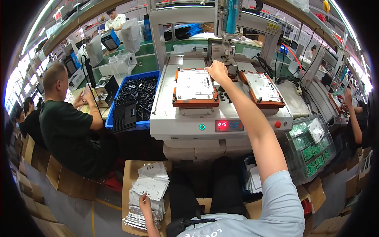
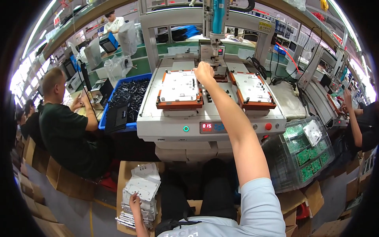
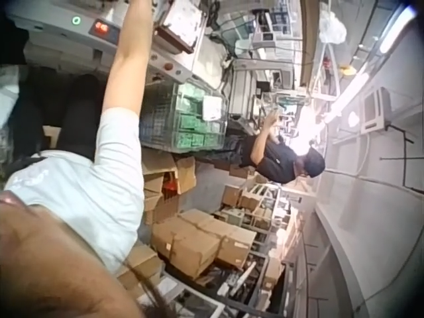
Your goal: Assembling electronic device components using a press machine at a factory workstation.
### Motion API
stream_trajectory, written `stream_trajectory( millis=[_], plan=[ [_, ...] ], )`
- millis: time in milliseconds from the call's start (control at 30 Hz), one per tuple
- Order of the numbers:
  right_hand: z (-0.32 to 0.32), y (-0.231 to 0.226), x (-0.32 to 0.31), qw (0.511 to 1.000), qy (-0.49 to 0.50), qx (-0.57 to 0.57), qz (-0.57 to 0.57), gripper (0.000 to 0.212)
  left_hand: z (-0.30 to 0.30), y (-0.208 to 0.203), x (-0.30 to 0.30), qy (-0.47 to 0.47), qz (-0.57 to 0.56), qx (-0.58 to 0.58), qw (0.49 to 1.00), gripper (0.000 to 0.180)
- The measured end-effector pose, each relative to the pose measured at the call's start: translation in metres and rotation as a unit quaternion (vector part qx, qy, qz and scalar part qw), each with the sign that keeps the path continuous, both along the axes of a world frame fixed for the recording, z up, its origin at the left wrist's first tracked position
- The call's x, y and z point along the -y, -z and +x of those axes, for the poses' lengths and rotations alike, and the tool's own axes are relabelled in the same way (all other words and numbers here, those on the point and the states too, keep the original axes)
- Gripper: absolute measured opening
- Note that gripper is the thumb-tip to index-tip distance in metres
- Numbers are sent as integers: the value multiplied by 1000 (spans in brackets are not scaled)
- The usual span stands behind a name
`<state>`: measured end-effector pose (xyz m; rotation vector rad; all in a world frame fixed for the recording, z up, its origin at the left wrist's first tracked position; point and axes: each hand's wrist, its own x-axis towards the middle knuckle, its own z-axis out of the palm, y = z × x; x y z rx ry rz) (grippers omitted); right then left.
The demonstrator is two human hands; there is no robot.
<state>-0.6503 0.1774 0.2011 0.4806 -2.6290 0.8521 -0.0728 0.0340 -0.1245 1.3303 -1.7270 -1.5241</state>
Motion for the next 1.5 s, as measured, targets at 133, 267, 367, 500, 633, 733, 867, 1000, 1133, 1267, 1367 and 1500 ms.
stream_trajectory(
  millis=[133,267,367,500,633,733,867,1000,1133,1267,1367,1500],
  plan=[
    [-3,3,17,1000,-9,22,9,32,10,-2,0,-15,2,0,1000,24],
    [-28,25,2,991,-88,-82,-55,22,-1,-13,-2,-13,17,2,1000,23],
    [-38,23,2,987,-144,-47,-51,25,-4,-15,-1,9,11,-5,1000,22],
    [-36,14,14,991,-125,4,-51,23,-9,3,4,7,1,-4,1000,22],
    [-38,9,22,995,-61,53,-51,24,-14,7,5,23,-13,12,1000,22],
    [-17,3,41,997,-6,63,-49,22,-9,-2,2,20,-15,21,999,22],
    [-13,-4,38,996,55,57,-28,23,-8,-3,0,7,-21,13,1000,23],
    [-22,11,4,995,-47,37,-84,28,-4,-11,1,14,3,10,1000,23],
    [87,20,-52,958,-178,28,-223,37,20,24,14,17,-116,64,991,26],
    [162,42,-75,947,-180,9,-265,27,11,28,13,7,-235,194,953,33],
    [166,54,-64,939,-141,-113,-292,19,2,36,25,7,-227,205,952,43],
    [158,58,-55,928,-144,-221,-265,15,-7,47,32,-48,-83,141,985,50]
  ],
)
